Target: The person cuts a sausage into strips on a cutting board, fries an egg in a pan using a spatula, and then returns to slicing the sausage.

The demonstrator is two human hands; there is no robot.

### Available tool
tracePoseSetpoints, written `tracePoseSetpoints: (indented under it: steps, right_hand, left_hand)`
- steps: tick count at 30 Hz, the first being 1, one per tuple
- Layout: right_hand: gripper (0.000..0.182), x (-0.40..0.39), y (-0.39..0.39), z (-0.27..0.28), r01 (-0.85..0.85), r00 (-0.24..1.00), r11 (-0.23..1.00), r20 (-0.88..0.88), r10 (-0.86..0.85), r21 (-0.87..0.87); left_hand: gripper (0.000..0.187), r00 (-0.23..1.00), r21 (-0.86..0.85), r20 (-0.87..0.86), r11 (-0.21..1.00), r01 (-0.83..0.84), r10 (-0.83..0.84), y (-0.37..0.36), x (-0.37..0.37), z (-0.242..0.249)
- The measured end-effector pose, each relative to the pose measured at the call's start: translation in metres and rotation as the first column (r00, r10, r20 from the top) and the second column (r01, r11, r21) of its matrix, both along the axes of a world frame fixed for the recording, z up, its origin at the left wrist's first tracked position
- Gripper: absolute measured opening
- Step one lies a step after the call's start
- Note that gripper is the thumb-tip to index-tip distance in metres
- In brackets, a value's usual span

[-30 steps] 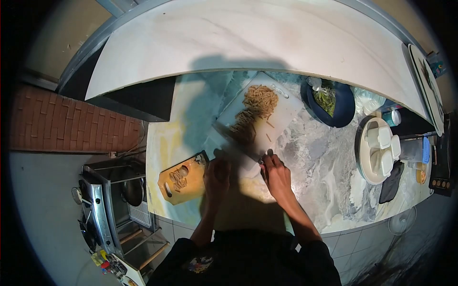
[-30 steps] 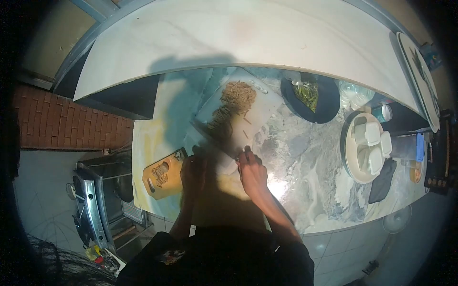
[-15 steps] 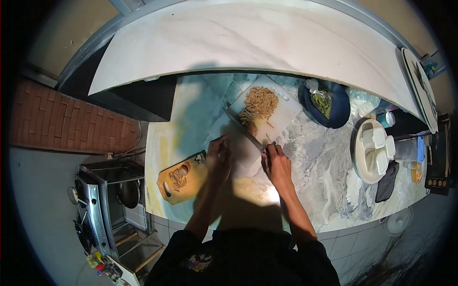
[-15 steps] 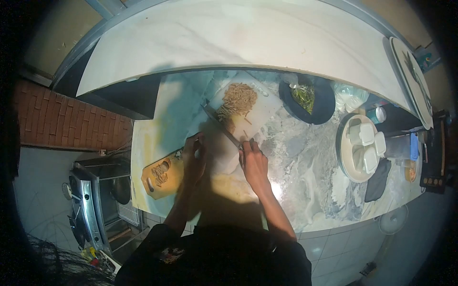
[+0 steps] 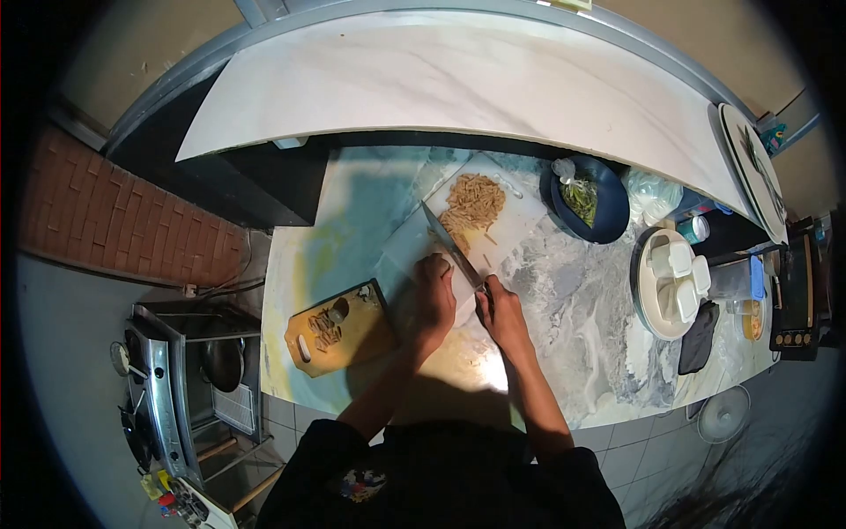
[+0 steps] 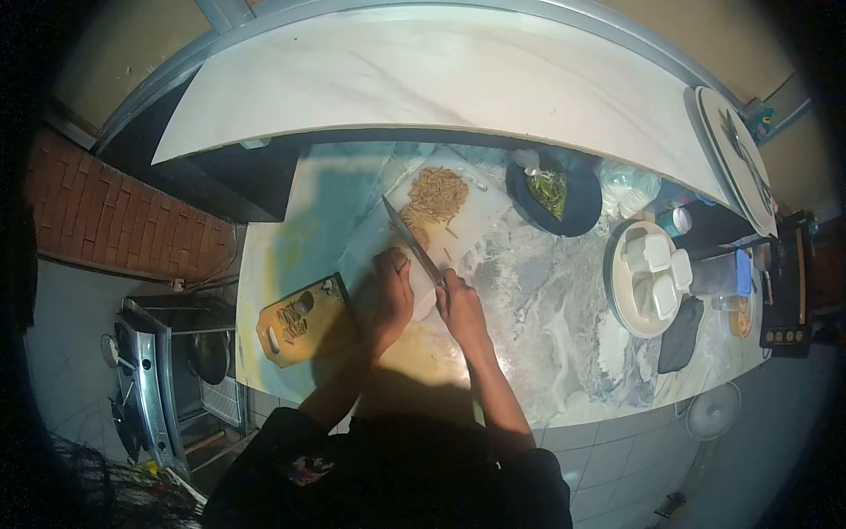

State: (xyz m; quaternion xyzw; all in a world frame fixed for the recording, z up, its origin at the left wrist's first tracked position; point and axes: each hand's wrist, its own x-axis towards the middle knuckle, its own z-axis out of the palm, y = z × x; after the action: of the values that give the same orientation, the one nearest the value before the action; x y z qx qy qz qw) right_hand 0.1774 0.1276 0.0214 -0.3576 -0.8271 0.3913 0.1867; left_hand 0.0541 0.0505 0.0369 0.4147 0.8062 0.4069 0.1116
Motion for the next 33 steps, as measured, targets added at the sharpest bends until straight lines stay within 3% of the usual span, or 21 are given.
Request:
tracePoseSetpoints:
  steps: [4,6,7,9,12,17,21,25,30,33]
  right_hand:
    - [0.016,0.009,-0.013,-0.001,-0.022,0.999,0.997,0.027,0.024,-0.072]
    - [0.017,0.015,-0.025,-0.003,-0.028,0.999,0.996,0.030,0.030,-0.084]
    - [0.015,0.019,-0.032,-0.004,-0.023,1.000,0.996,0.014,0.024,-0.082]
    - [0.015,0.026,-0.043,-0.005,-0.029,1.000,0.995,-0.006,0.029,-0.094]
    - [0.015,0.032,-0.056,-0.001,-0.047,0.999,0.997,-0.017,0.046,-0.062]
    - [0.024,0.032,-0.059,0.008,-0.116,0.986,0.969,0.095,0.139,-0.217]
    - [0.027,0.024,-0.057,0.008,-0.099,0.991,0.981,0.076,0.113,-0.165]
    - [0.027,0.016,-0.060,0.003,-0.074,0.991,0.986,0.103,0.090,-0.147]
    - [0.028,0.008,-0.068,-0.003,-0.079,0.990,0.996,0.112,0.082,-0.032]
    - [0.029,0.005,-0.069,-0.003,-0.112,0.985,0.994,0.136,0.110,0.008]
  left_hand:
    - [0.027,0.999,0.003,-0.031,1.000,0.006,-0.006,-0.012,0.000,-0.006]
    - [0.027,0.998,-0.257,-0.060,0.966,-0.035,0.020,-0.023,0.004,-0.004]
    - [0.027,0.998,-0.259,-0.061,0.965,-0.035,0.019,-0.030,0.006,-0.013]
    - [0.028,0.998,-0.047,-0.070,0.999,-0.010,0.007,-0.040,0.007,-0.032]
    - [0.030,0.997,0.104,-0.069,0.994,0.044,-0.037,-0.055,0.010,-0.037]
    - [0.032,1.000,0.067,0.025,0.998,0.013,-0.015,-0.060,0.000,-0.027]
    - [0.028,0.999,0.174,0.033,0.984,0.025,-0.032,-0.054,-0.022,-0.016]
    - [0.026,0.998,0.121,0.052,0.993,0.013,-0.019,-0.054,-0.040,-0.005]
    - [0.026,0.984,0.091,-0.154,0.990,0.107,-0.092,-0.056,-0.051,-0.014]
    - [0.025,0.995,0.100,-0.103,0.995,-0.005,0.015,-0.058,-0.045,-0.015]
